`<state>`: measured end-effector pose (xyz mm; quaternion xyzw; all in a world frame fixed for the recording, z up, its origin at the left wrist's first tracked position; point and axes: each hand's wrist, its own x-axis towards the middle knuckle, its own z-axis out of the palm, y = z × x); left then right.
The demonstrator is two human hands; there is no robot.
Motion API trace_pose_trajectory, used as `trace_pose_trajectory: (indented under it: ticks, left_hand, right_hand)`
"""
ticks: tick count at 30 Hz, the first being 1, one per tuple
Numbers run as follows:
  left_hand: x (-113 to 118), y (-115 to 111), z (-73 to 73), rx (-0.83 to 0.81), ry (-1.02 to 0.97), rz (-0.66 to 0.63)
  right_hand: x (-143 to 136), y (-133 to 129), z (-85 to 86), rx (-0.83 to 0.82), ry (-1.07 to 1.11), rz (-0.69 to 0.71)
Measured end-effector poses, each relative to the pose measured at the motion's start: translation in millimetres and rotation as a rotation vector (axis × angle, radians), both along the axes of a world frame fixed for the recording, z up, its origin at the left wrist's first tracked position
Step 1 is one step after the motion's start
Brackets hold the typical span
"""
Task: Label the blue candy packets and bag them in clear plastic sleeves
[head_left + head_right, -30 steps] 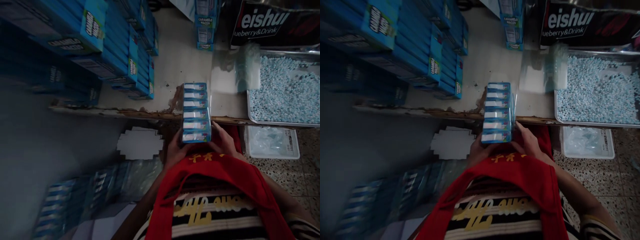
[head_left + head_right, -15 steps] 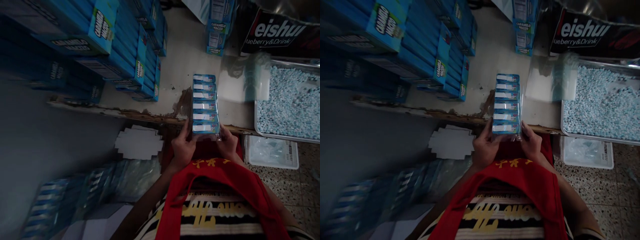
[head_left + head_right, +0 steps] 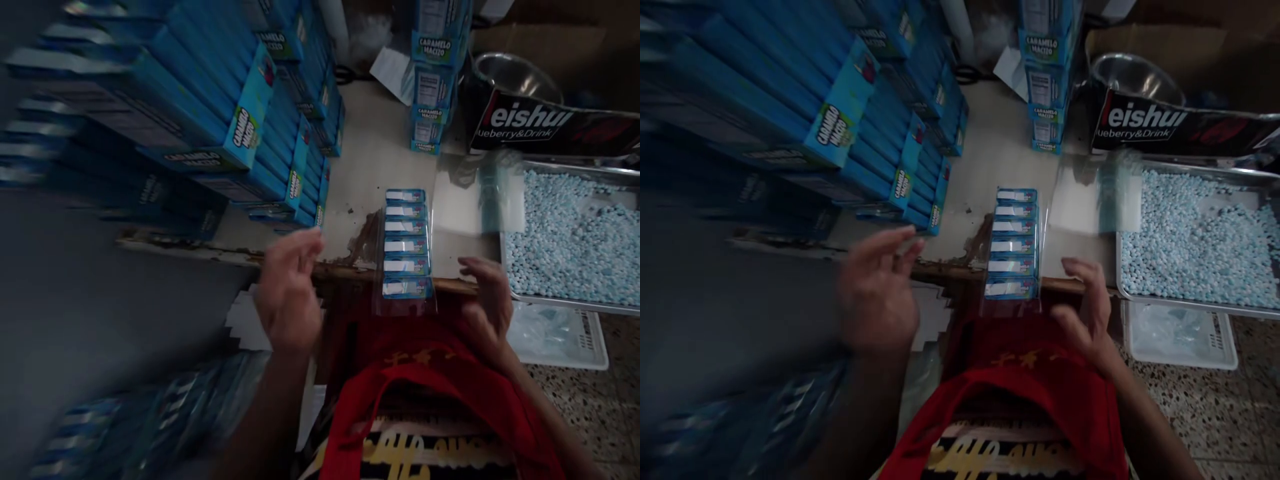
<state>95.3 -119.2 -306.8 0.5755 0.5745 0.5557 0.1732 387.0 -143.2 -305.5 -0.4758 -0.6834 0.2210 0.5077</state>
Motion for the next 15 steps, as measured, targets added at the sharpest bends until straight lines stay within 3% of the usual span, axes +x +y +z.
trace_pose_trajectory:
  ticks: [1,3,6,8,10,15]
  left_hand:
    - [-1,28,-4.8,-0.020,-0.173,-0.004]
    - [6,87,-21.3,-0.123,-0.338,-0.029]
    - [32,149,-46.2,-0.350,-0.586,-0.324]
    - [48,167,-54.1,-0.423,-0.734,-0.461]
    - [57,170,-55.0,-0.417,-0.830,-0.485]
    - [63,165,-46.6,-0.400,-0.975,-0.422]
  right_hand:
    - [-2,20,-1.7,-0.045,0.080,-0.069]
    - [-10,69,-11.0,-0.159,0.212,-0.137]
    - [-27,146,-30.5,-0.287,0.334,-0.106]
    - [-38,180,-40.2,-0.343,0.369,-0.003]
    - [-49,194,-44.6,-0.378,0.459,0.083]
    - [-70,185,-39.8,-0.403,0.768,0.023]
